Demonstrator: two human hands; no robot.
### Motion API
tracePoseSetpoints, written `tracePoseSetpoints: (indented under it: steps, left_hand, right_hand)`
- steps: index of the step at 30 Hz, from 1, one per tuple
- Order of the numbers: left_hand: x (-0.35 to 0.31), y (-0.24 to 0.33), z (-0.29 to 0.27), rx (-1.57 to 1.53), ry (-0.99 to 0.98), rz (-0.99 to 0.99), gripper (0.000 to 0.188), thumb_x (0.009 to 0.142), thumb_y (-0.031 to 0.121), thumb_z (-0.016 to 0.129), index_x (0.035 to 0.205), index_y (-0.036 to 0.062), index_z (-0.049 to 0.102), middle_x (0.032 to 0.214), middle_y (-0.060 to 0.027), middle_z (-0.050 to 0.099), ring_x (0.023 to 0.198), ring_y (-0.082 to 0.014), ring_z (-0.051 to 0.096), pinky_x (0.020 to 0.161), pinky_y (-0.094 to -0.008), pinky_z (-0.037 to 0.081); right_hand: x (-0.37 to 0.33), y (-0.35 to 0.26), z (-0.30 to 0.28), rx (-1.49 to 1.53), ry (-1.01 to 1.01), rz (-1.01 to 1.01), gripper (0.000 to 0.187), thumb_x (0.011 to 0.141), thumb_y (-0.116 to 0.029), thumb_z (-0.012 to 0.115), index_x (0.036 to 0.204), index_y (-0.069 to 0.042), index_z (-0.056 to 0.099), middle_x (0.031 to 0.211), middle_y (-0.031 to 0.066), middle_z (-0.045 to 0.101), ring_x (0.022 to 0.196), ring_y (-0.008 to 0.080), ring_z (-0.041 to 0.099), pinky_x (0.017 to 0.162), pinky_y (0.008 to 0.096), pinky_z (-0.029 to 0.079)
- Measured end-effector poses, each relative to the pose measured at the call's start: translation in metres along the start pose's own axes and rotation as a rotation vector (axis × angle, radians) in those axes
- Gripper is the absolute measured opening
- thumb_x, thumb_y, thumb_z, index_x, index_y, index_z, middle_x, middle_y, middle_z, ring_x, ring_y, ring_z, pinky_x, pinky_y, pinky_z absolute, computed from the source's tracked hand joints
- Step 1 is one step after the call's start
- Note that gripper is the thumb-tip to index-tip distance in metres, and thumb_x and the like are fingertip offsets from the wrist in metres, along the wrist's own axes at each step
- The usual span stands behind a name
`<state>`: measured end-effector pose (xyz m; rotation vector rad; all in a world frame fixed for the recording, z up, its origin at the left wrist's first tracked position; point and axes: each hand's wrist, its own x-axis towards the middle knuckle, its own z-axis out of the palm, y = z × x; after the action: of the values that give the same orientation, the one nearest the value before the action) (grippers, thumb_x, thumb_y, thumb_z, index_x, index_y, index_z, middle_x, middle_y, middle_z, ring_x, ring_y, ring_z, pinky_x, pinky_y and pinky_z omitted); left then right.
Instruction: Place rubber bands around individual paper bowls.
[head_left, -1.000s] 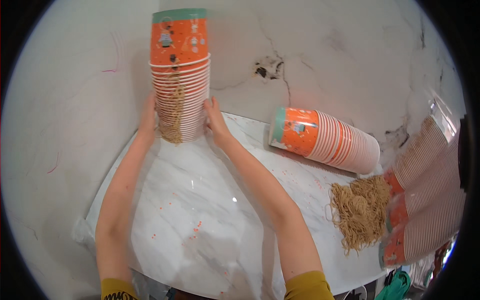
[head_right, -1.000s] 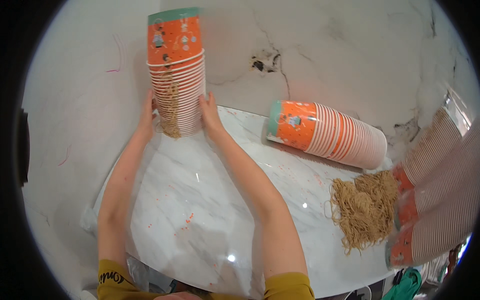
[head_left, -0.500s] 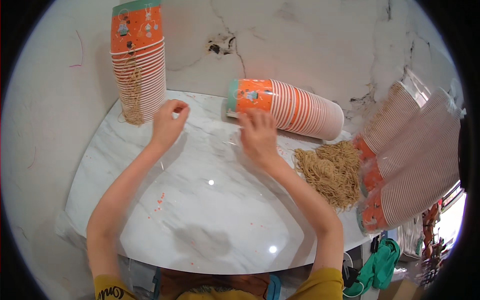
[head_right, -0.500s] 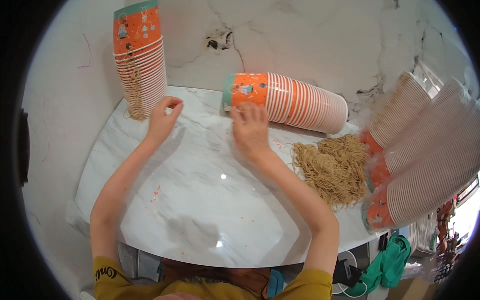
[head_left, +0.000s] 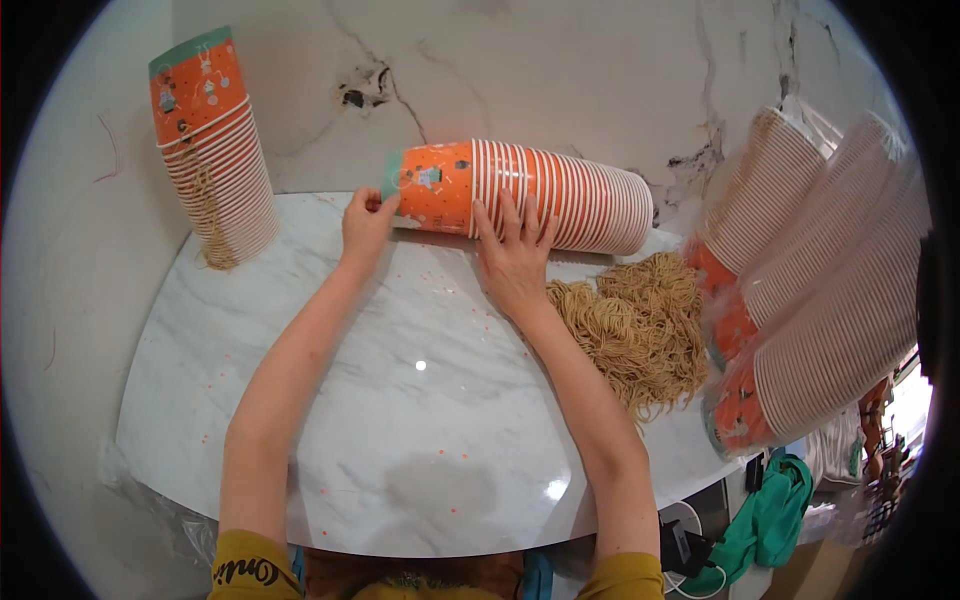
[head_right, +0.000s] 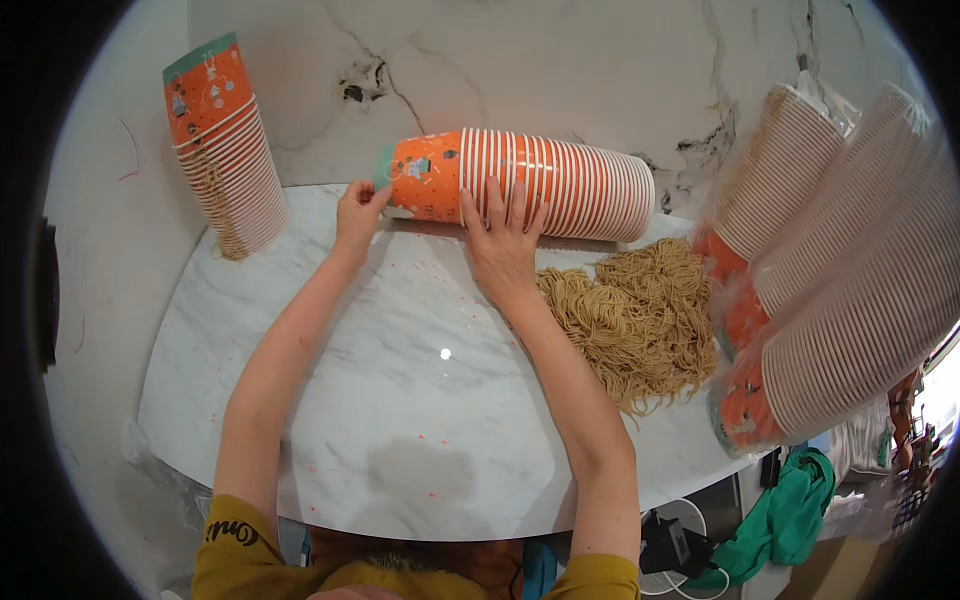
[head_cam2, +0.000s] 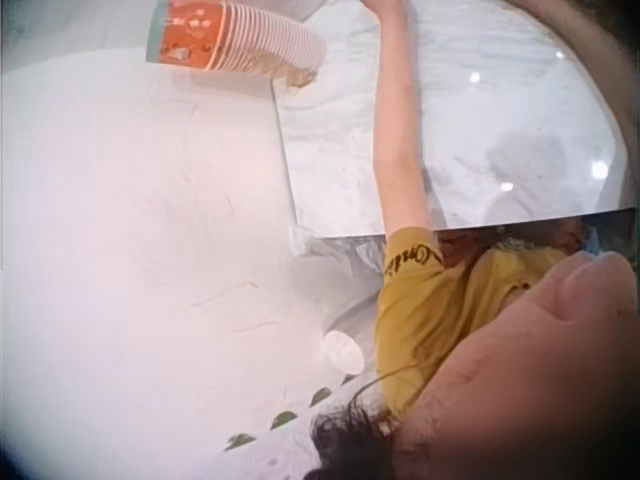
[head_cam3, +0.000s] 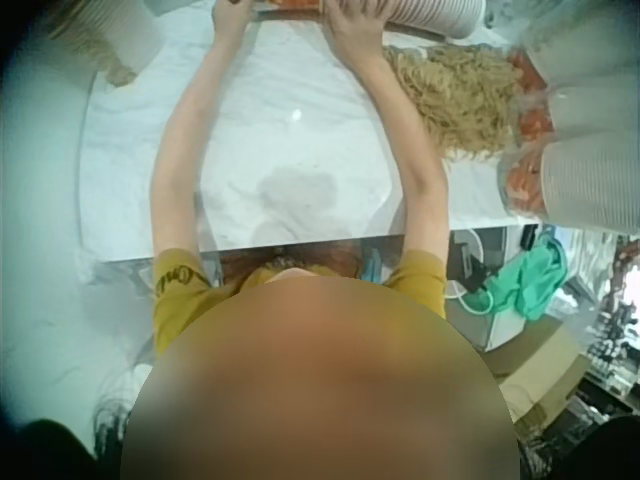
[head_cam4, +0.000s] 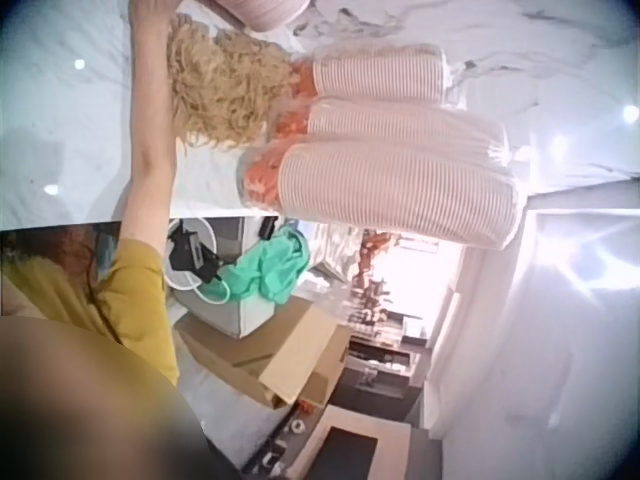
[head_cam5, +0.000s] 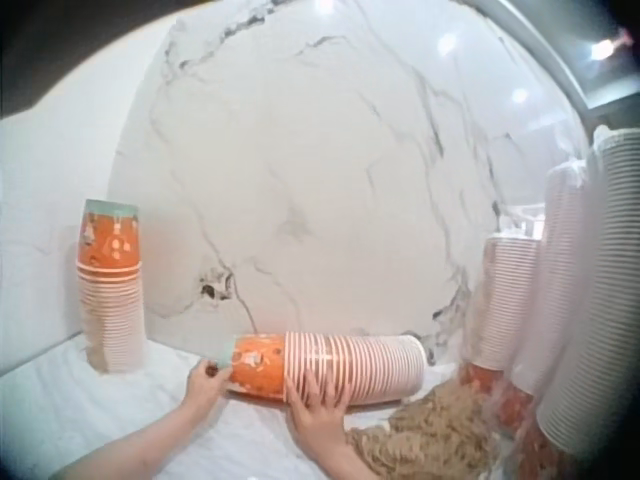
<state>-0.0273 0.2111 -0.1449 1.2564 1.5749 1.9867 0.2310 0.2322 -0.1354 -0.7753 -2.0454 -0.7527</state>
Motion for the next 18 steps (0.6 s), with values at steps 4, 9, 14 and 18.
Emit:
tracePoseSetpoints:
  steps: [4,9,14,18]
  left_hand:
    - [0.002,0.017,-0.007,-0.151,-0.097,-0.131,0.016,0.093,0.020,0.074,0.095,0.0054,0.068,0.088,0.0018,0.066,0.080,-0.0083,0.059,0.070,-0.0277,0.047]
    - [-0.002,0.020,-0.043,-0.135,-0.080,-0.101,0.013,0.094,0.019,0.073,0.096,0.0067,0.069,0.088,0.0019,0.067,0.080,-0.0075,0.060,0.070,-0.0258,0.049]
    - [-0.008,0.037,-0.126,-0.193,0.022,-0.147,0.011,0.097,0.019,0.071,0.098,0.0079,0.067,0.087,0.0014,0.065,0.078,-0.0080,0.060,0.071,-0.0265,0.051]
    - [-0.044,0.088,-0.156,-0.128,-0.011,-0.096,0.008,0.100,0.016,0.065,0.100,0.0073,0.064,0.086,0.0019,0.062,0.078,-0.0071,0.058,0.074,-0.0263,0.050]
  right_hand:
    - [-0.007,0.009,0.006,-0.022,0.024,-0.006,0.070,0.087,-0.022,0.066,0.154,-0.015,0.046,0.161,0.0203,0.035,0.148,0.0498,0.030,0.115,0.0755,0.018]
    - [-0.008,0.009,0.008,-0.009,0.032,-0.017,0.075,0.086,-0.024,0.068,0.156,-0.015,0.043,0.161,0.0208,0.034,0.147,0.0500,0.030,0.114,0.0767,0.019]
    - [-0.006,0.002,0.010,0.000,0.020,-0.014,0.075,0.086,-0.026,0.068,0.156,-0.016,0.043,0.161,0.0215,0.034,0.149,0.0502,0.028,0.114,0.0769,0.018]
    - [-0.011,0.006,0.004,0.032,-0.004,0.015,0.075,0.086,-0.025,0.070,0.155,-0.018,0.044,0.163,0.0192,0.032,0.152,0.0490,0.023,0.115,0.0760,0.016]
